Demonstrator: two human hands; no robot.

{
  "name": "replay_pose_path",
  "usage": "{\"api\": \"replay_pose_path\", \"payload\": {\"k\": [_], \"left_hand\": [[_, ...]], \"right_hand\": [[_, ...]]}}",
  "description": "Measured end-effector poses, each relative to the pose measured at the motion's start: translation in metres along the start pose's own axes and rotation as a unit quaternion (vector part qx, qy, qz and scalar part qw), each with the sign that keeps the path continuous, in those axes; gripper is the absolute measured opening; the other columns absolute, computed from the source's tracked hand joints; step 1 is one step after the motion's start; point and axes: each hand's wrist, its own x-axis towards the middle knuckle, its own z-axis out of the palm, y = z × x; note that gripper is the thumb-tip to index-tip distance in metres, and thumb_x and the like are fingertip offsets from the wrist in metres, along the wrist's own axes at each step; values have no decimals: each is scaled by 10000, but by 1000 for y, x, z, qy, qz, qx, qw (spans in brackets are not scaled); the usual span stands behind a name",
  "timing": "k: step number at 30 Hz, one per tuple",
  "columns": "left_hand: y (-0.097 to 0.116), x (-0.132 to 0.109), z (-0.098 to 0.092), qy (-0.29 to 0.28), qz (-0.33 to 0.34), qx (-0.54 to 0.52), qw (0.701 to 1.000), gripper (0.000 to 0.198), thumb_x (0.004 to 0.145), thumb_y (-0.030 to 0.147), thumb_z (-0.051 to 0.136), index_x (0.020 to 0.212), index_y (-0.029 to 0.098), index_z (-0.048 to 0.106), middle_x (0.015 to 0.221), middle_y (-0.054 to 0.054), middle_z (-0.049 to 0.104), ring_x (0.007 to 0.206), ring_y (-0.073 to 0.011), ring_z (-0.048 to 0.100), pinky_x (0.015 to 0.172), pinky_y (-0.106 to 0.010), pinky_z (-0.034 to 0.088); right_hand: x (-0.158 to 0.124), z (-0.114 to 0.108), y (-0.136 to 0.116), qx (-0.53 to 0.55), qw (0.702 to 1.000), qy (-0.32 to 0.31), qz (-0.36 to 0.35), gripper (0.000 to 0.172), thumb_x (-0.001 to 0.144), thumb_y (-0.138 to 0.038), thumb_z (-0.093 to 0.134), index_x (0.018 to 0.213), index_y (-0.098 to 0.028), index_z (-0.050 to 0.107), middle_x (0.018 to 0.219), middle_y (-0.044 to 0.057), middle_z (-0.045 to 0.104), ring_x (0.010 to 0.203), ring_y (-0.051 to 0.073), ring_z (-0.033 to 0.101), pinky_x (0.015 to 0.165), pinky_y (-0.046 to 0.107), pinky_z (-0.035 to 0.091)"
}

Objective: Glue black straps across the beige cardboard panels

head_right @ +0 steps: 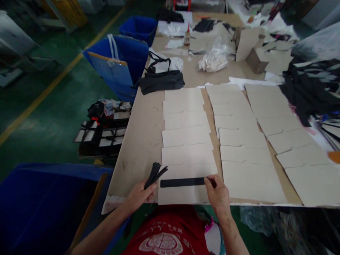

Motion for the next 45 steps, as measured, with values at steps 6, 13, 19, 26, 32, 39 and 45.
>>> {"api": "replay_pose_path", "payload": {"k": [6, 13, 19, 26, 32, 39, 45], "left_hand": [[-10, 5, 9, 128, -39, 46, 990, 210, 905, 293, 558, 1036, 156, 650, 922, -76, 727, 829, -223, 698, 744, -276, 487], [-9, 16, 41, 147, 40, 125, 980, 265, 834, 159, 639, 1096, 187, 614, 1179, -72, 614, 1039, -205, 630, 948, -281, 452], [-21, 7, 45, 137, 48, 130, 981, 208, 839, 155, 617, 1043, 199, 620, 1133, -57, 617, 1008, -195, 630, 936, -282, 456], [-4, -5, 18, 21, -14, -111, 994, 449, 905, 562, 515, 953, 144, 671, 821, -56, 670, 577, -142, 557, 565, -269, 428], [19, -1, 18, -139, -13, -393, 909, 689, 887, 725, 450, 1024, 84, 662, 704, -56, 653, 389, -58, 393, 371, -206, 210], [24, 1, 26, -144, -30, -387, 910, 700, 843, 754, 503, 1018, 91, 643, 627, -21, 625, 387, -68, 415, 364, -194, 257], [27, 2, 29, -144, -52, -345, 926, 717, 837, 765, 486, 1007, 88, 649, 607, -20, 625, 394, -77, 437, 380, -198, 281]], "right_hand": [[2, 26, -1, -84, 990, 44, -105, 441, 853, -465, 509, 1151, -154, 604, 1158, 186, 600, 997, 311, 584, 884, 474, 489], [-6, 21, 44, -183, 973, 85, -115, 488, 881, -475, 494, 1173, -94, 577, 1136, 243, 580, 1092, 381, 506, 938, 556, 409], [-18, 23, 54, -151, 976, 96, -126, 493, 904, -546, 485, 1105, -113, 608, 1103, 215, 582, 1058, 360, 518, 940, 543, 416], [-22, 14, -4, -41, 987, 92, -126, 524, 884, -594, 533, 1125, -138, 624, 1166, 201, 598, 1125, 347, 538, 982, 557, 424], [-20, 38, -91, 177, 964, -171, -100, 352, 946, -435, 529, 1224, -222, 568, 1210, 103, 616, 955, 200, 627, 829, 369, 558], [-18, 54, -105, 153, 956, -157, -194, 412, 964, -357, 535, 1357, -237, 537, 1247, 120, 508, 908, 174, 622, 695, 316, 593], [-16, 57, -95, 150, 952, -130, -234, 362, 942, -290, 583, 1301, -242, 602, 1186, 101, 517, 934, 179, 600, 732, 320, 592]]}}
